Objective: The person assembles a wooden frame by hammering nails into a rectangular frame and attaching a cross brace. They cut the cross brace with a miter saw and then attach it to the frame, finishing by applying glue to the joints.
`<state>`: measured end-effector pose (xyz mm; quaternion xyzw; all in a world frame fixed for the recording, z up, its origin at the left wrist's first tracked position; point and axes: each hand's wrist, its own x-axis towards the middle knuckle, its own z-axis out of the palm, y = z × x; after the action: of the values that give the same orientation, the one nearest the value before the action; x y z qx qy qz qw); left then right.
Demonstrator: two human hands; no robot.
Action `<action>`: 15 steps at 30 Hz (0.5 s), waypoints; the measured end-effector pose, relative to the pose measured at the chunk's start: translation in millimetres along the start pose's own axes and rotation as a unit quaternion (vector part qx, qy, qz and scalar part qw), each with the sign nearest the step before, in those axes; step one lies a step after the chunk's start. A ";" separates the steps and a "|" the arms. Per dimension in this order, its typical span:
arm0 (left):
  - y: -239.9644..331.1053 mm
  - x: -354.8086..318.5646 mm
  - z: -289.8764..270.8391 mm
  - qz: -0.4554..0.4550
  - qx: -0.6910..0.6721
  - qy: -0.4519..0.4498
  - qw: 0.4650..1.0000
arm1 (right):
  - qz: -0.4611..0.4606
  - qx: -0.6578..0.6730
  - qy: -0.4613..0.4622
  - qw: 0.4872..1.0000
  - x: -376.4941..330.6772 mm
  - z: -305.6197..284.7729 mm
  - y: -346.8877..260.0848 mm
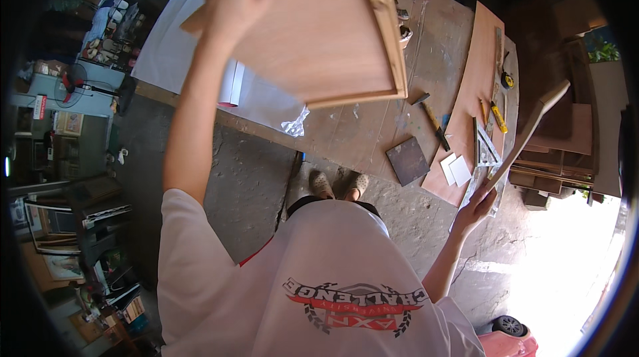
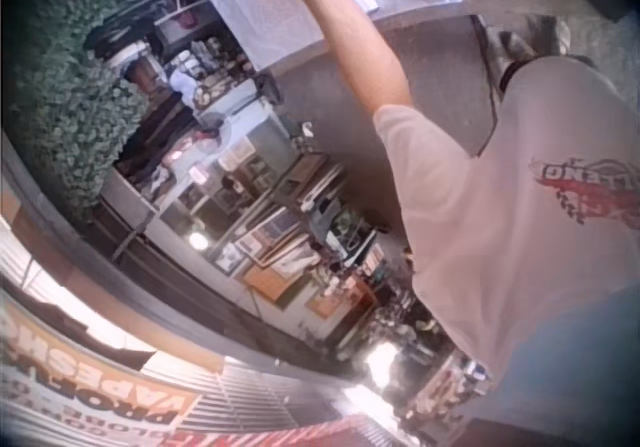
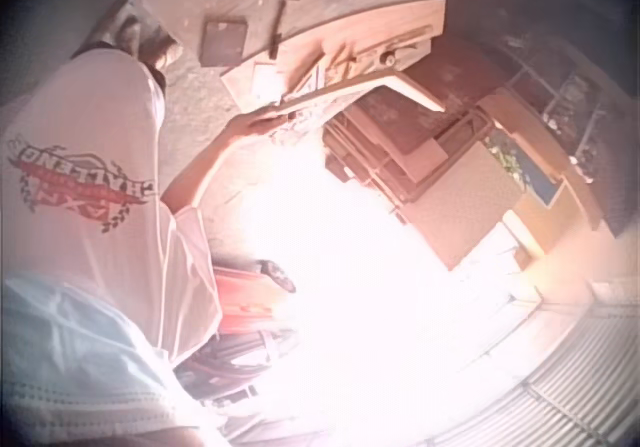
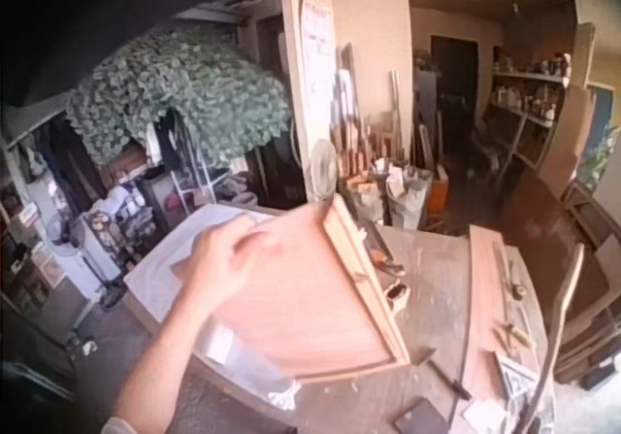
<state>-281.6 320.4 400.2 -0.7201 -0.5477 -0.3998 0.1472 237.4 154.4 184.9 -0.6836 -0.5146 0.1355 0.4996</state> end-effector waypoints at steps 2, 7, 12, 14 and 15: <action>-30.0 0.6 -0.3 -0.080 0.030 -0.070 0.994 | -0.007 0.004 -0.027 1.000 -1.4 -0.3 1.2; -110.0 -52.4 72.4 -0.254 -0.052 -0.233 0.937 | -0.022 -0.044 -0.144 0.988 2.3 14.2 -14.3; -170.2 -112.6 157.9 -0.351 -0.066 -0.284 0.890 | -0.160 -0.075 -0.244 0.953 -8.4 52.2 -52.0; -186.4 -138.9 186.2 -0.406 -0.078 -0.282 0.866 | -0.156 -0.081 -0.288 0.941 -23.2 71.4 -66.6; -192.6 -152.4 198.6 -0.428 -0.083 -0.272 0.858 | -0.120 -0.074 -0.308 0.941 -33.5 83.0 -73.5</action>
<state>-386.1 415.9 117.9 -0.5039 -0.7851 -0.2558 -0.2536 123.0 169.3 195.8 -0.5769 -0.7299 0.2401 0.2769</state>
